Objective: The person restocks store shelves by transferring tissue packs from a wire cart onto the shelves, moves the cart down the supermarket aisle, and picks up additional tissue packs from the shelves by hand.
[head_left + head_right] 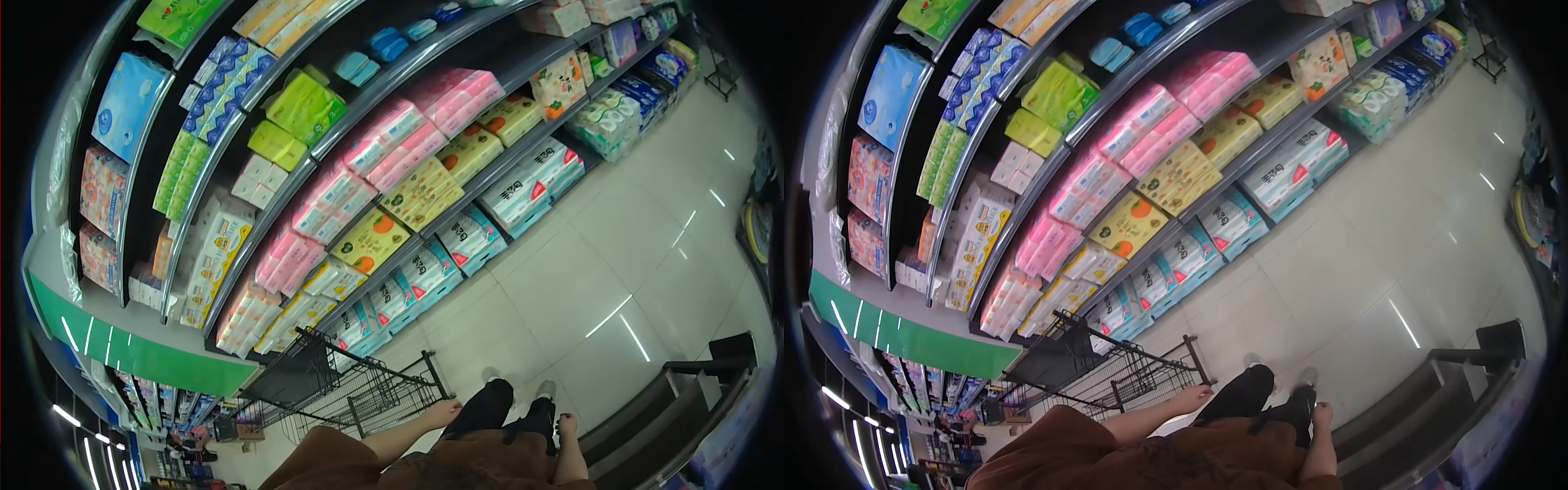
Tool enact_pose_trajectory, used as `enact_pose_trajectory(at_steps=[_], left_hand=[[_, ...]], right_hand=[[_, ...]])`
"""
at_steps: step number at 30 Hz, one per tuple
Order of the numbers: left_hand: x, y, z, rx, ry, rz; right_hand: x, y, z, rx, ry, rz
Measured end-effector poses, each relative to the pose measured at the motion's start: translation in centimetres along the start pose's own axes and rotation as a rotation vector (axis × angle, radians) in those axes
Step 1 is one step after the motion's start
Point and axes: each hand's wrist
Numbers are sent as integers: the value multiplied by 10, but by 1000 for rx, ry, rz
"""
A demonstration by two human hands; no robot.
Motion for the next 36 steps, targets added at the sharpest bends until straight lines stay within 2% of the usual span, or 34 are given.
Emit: enact_pose_trajectory(at_steps=[2,6,9,11,12,18,21,23,27,29,31,36], left_hand=[[21,-20,-13,-19,20,-138],[58,-65,-33,-34,130,-271],[75,-88,-48,-89,116,-281],[78,-95,-52,-139,122,-216],[79,-92,-55,-164,131,-187],[71,-29,-90,-229,78,-21],[61,11,-94,-279,12,94],[57,36,-94,-314,-5,193],[67,91,-109,-377,-61,299],[82,113,-108,-404,-56,320],[92,121,-102,-407,-21,343],[118,130,-54,-545,-196,251]], right_hand=[[-13,22,8,-5,48,-43],[2,6,3,-66,94,-14],[-20,35,23,-68,148,-44],[-22,43,27,-76,150,-89],[-12,33,27,-71,149,-44],[13,57,49,-501,234,-86],[57,56,42,-599,215,77],[66,81,33,-569,220,71],[50,176,-6,-610,217,125],[65,194,-32,-640,239,243],[34,242,-61,-527,287,199],[2,286,-144,-624,383,301]])
Point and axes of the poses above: each hand's wrist, its own x-axis towards the middle knuckle, its own z-axis out of the back of the hand, y = z × x, and after that the axes turned 1 degree about -y, right-handed
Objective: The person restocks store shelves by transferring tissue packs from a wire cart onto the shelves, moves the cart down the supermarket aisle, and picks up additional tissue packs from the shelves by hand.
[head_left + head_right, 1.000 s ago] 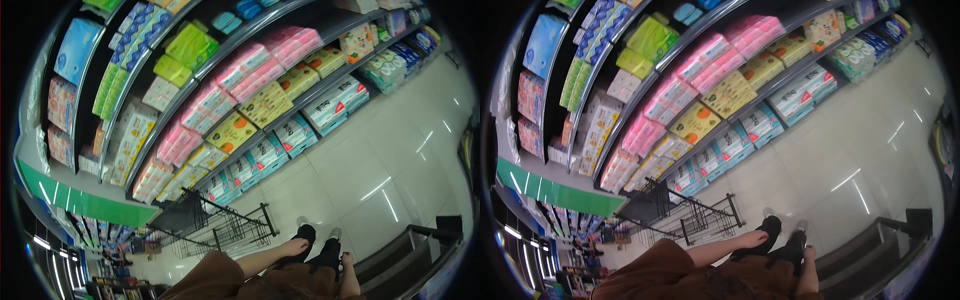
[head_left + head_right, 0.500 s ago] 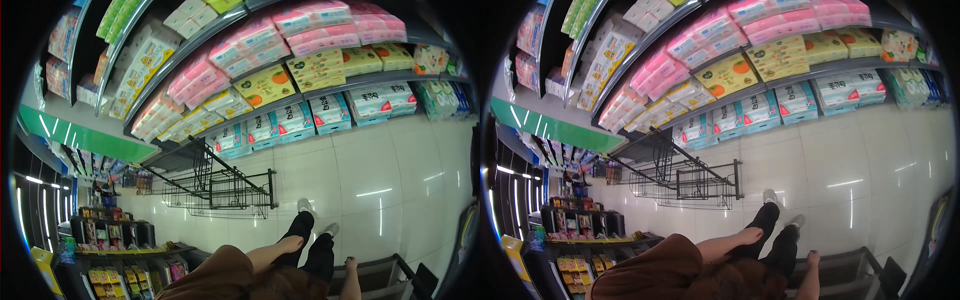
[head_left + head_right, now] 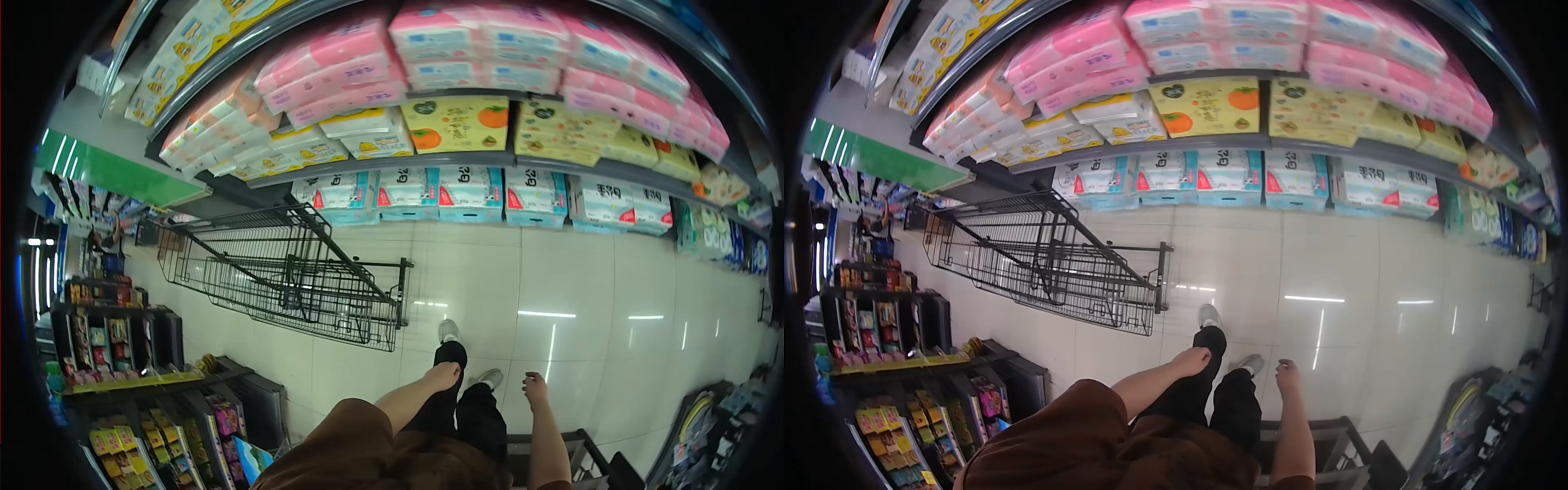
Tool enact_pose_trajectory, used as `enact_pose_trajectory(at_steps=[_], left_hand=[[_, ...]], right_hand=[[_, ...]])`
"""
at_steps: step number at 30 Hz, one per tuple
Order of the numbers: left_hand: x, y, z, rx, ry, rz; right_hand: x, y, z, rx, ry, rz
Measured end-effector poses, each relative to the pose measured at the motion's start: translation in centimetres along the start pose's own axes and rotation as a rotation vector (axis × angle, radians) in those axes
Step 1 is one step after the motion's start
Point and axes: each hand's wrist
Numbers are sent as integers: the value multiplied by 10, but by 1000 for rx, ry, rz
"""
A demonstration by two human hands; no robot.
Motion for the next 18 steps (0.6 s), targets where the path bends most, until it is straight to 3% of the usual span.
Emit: enact_pose_trajectory(at_steps=[3,6,9,13,18], left_hand=[[21,-25,39,-247,-88,-210],[9,-72,128,-398,-211,-351],[-20,-101,225,-529,-251,-316],[-49,-89,306,-549,-432,-443],[-94,-70,351,-610,-569,-414]], right_hand=[[12,16,-38,-180,49,3],[51,-8,-79,-399,119,116],[50,36,-117,-462,192,164],[26,117,-142,-568,252,343],[-4,227,-143,-785,316,443]])
Point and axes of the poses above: each hand's wrist, its own x-axis towards the middle knuckle, its own z-axis out of the back of the hand, y = z × x, and after that the axes turned 1 degree about -y, right-handed
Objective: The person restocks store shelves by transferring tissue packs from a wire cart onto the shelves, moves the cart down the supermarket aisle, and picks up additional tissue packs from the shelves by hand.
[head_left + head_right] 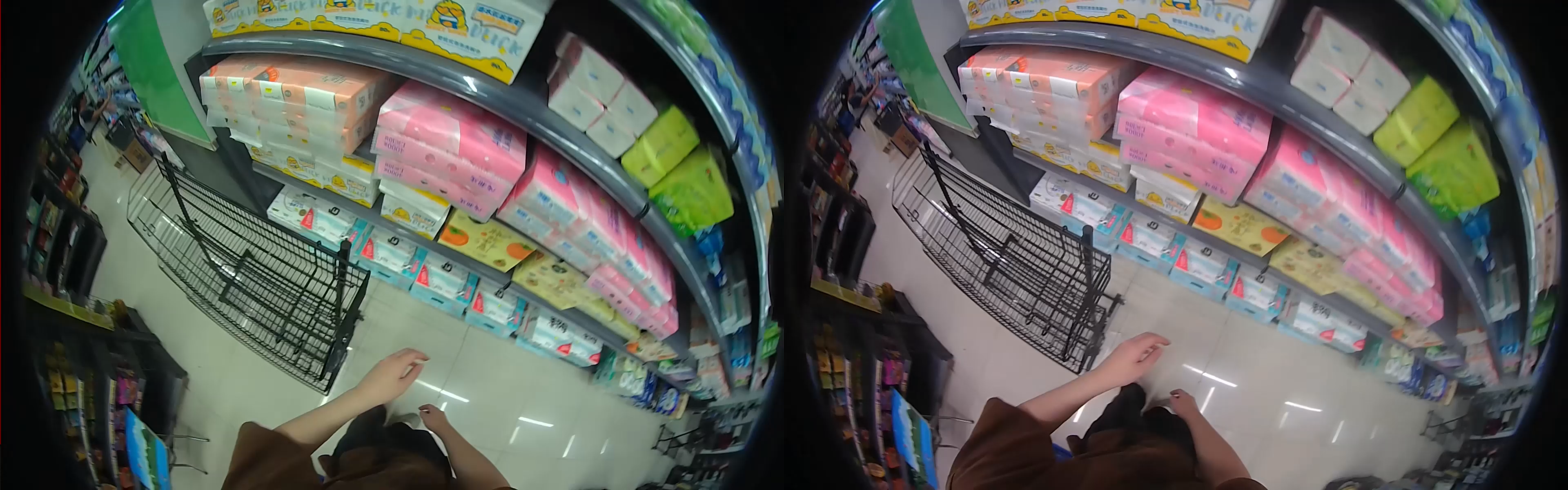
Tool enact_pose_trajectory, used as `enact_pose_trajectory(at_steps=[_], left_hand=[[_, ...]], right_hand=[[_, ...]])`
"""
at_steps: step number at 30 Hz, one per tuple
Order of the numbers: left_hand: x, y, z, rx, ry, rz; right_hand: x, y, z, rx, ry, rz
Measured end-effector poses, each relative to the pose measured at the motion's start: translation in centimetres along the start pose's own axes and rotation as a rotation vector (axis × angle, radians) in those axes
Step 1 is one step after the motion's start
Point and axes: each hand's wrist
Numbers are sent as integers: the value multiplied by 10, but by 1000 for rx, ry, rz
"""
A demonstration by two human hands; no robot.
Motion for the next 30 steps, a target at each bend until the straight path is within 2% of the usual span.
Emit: enact_pose_trajectory(at_steps=[1,4,6,8,10,13,16,19,20,21,24,26,30], left_hand=[[-6,3,4,-11,-18,21],[-26,40,-4,337,-56,62],[-46,37,-3,906,218,128],[-71,97,-28,1167,414,224],[-73,81,-28,871,470,463],[-61,75,-27,829,361,264],[-31,65,-28,1028,364,175],[11,66,-43,1086,424,253],[25,47,-45,1072,452,201],[51,24,-46,1059,462,142],[109,-10,-63,970,293,-21],[127,-27,-69,933,197,-135],[143,-47,-70,876,239,-154]], right_hand=[[-1,15,15,-7,21,-26],[13,11,37,-104,10,1],[33,-1,48,-163,6,-1],[29,15,68,-157,-46,17],[45,16,81,-67,-51,36],[63,21,100,73,-73,130],[67,46,137,45,-66,255],[72,89,187,70,-95,443],[74,104,206,87,-113,515],[65,135,236,152,-126,531],[15,230,339,219,-205,675],[-1,272,398,37,-350,863],[-72,359,498,-33,-674,1104]])
Point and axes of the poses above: each hand's wrist, its own x-axis towards the middle knuckle, its own z-axis out of the back of the hand, y = z × x, and after that the axes turned 1 degree about -y, right-handed
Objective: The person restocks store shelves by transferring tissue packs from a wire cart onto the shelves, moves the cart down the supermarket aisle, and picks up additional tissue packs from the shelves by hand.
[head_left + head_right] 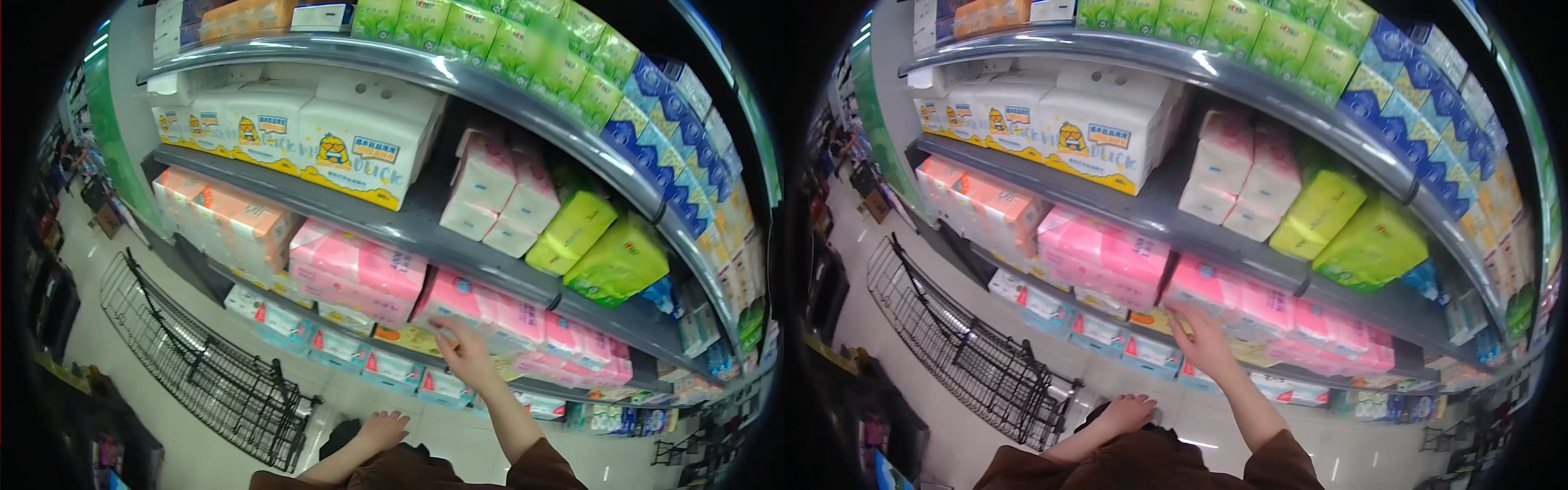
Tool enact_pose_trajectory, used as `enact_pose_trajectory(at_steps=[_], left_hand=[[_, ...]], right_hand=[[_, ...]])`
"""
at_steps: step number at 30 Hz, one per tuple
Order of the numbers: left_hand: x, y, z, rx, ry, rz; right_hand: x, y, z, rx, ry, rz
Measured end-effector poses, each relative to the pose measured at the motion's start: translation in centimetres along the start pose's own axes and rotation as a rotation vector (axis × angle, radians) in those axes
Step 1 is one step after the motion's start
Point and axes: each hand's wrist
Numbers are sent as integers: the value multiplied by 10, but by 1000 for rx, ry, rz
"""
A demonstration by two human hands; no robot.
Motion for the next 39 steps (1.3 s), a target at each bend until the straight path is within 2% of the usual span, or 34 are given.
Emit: enact_pose_trajectory(at_steps=[3,7,11,14,15,17,20,21,24,27,28,31,33,35,37,39], left_hand=[[10,19,8,-266,148,-165],[11,53,17,-240,254,-201],[-14,64,61,-224,72,-136],[-33,78,67,-469,-90,-152],[-45,82,73,-512,-59,-121],[-52,85,90,-601,-53,-64],[-66,90,88,-748,-232,-43],[-70,91,87,-825,-193,0],[-67,92,98,-1044,-88,78],[-56,98,100,-1393,-206,14],[-58,98,105,-1519,-230,9],[-56,95,117,-1793,-236,28],[-58,85,134,-1995,-177,-62],[-53,80,150,-2202,-150,-214],[-52,69,167,-2337,-184,-224],[-50,59,175,-2523,-192,-205]], right_hand=[[57,19,44,-308,-182,288],[107,23,62,-649,-270,340],[143,23,63,-956,-252,356],[166,13,60,-1116,-255,350],[170,10,60,-1159,-257,349],[184,13,66,-1162,-315,373],[205,19,66,-1185,-391,403],[206,20,67,-1204,-409,400],[214,19,78,-1044,-273,259],[201,38,75,-948,-353,377],[189,42,73,-929,-369,251],[132,65,47,-858,-491,589],[85,74,24,-871,-373,686],[42,85,-5,-701,-83,721],[23,100,-35,-469,212,789],[9,97,-55,-467,363,971]])
Point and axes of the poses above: each hand's wrist, its own x-axis towards the middle knuckle, its own z-axis out of the back of the hand, y = z × x, and after that the axes turned 1 degree about -y, right-handed
